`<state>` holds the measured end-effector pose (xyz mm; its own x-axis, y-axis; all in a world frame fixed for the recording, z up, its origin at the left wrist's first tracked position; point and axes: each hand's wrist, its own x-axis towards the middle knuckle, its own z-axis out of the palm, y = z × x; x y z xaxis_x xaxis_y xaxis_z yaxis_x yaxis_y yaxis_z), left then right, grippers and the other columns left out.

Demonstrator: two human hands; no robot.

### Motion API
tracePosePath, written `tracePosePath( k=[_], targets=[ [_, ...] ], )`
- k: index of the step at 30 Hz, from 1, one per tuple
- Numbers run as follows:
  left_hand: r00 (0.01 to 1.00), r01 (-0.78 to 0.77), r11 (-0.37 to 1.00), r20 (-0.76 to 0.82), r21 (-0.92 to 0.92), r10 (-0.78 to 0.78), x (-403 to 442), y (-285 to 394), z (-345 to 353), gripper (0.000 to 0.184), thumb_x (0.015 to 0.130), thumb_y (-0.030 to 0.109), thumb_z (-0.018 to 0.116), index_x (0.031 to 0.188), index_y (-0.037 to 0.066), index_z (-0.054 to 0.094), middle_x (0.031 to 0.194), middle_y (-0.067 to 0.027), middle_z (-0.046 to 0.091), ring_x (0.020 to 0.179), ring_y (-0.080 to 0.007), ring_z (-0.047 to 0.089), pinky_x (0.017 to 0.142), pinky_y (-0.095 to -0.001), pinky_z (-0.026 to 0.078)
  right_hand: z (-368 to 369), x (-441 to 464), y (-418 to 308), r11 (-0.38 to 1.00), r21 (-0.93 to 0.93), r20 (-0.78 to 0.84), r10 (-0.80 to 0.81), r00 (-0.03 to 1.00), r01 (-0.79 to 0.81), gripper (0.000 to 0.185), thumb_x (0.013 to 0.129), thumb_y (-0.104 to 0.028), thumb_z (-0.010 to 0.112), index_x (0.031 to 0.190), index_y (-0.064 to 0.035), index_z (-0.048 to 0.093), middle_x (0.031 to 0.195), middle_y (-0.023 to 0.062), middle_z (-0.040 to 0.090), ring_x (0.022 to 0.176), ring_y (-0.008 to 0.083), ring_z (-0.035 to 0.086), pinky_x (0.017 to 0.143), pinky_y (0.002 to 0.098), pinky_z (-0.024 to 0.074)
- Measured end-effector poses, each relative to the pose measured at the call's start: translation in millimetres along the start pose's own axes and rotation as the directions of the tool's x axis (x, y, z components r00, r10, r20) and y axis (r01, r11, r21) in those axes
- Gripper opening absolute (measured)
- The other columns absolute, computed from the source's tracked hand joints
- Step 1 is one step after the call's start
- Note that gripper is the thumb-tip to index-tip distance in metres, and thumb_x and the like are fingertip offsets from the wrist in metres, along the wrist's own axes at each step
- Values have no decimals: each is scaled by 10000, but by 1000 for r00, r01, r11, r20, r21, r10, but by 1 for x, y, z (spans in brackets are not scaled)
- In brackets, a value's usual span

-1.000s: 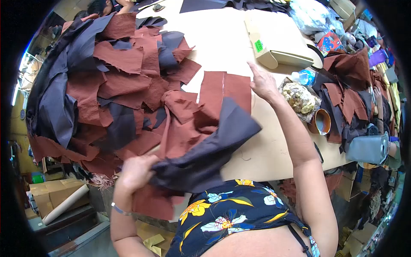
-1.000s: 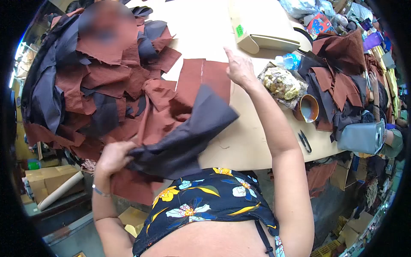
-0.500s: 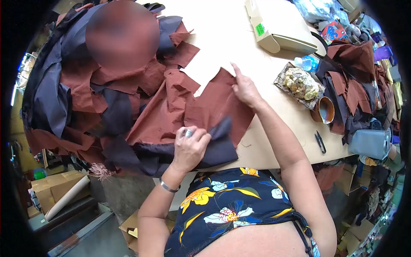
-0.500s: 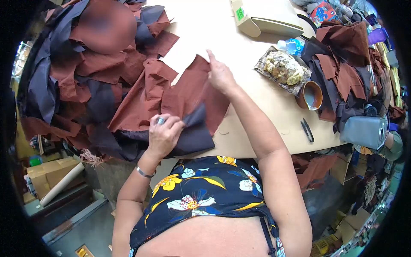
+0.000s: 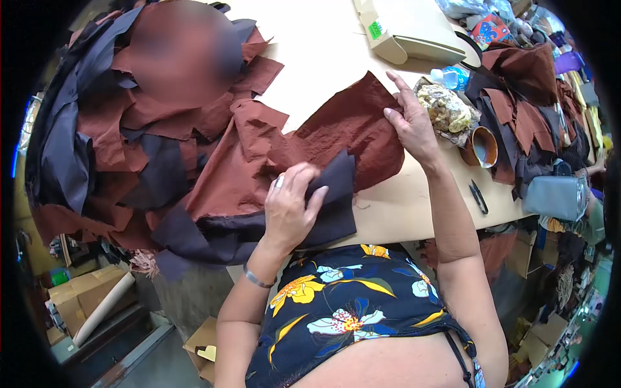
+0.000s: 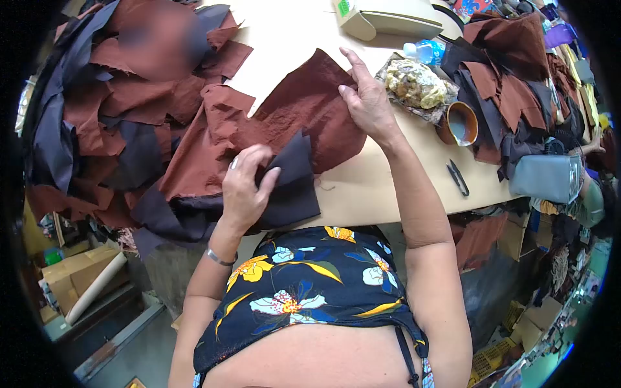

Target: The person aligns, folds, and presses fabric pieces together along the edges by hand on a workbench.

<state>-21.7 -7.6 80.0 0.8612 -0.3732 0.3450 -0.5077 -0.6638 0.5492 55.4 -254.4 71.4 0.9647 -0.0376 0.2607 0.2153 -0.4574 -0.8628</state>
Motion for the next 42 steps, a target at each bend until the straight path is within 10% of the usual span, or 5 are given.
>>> tracePosePath(
  k=[15, 19, 32, 37, 42],
  targets=[
    [959, -125, 946, 282, 300, 37, -49, -28, -35, 704, 663, 209, 730, 1310, 168, 456, 1288, -88, 454, 1197, -285, 414, 1019, -434, 309, -12, -16, 27, 992, -17, -80, 121, 989, -123, 579, 785, 67, 489, 1340, -81, 421, 808, 92, 584, 735, 158, 559, 762, 286, 460],
    [835, -245, 901, 550, 358, 9, -42, -43, -42, 583, 763, 63, 548, 1321, 222, 484, 882, -86, 497, 793, -231, 552, 768, -353, 455, -7, -13, 41, 994, 45, -54, 106, 993, -104, 576, 807, 81, 464, 1362, -62, 404, 883, 7, 511, 798, 65, 473, 764, 208, 426],
    [779, -413, 650, -122, 638, 615, 244, -74, -64, 452, 792, -91, 449, 1177, 117, 564, 1044, -111, 573, 813, -323, 624, 638, -399, 513, -111, -59, 18, 977, -210, -308, -36, 951, -31, 594, 777, 64, 531, 1347, -17, 383, 1053, 165, 604, 885, 278, 628, 767, 350, 502],
    [732, -310, 565, -187, 765, 655, 365, -106, -69, 640, 857, 102, 539, 1429, 204, 272, 1404, -103, 368, 1184, -344, 467, 922, -439, 437, -194, -59, 57, 923, -367, -453, -65, 889, -120, 544, 775, 57, 502, 1304, -48, 435, 946, 173, 631, 854, 343, 625, 725, 397, 497],
    [976, 74, 584, 62, 809, -210, 315, -102, 12, 695, 797, 326, 651, 1404, 267, 317, 1507, -69, 196, 1357, -393, 204, 950, -730, 223, -285, -40, 137, 829, -514, -510, -90, 855, -220, 523, 779, 37, 485, 1295, -26, 424, 986, 200, 616, 901, 378, 605, 774, 438, 478]
  ],
)
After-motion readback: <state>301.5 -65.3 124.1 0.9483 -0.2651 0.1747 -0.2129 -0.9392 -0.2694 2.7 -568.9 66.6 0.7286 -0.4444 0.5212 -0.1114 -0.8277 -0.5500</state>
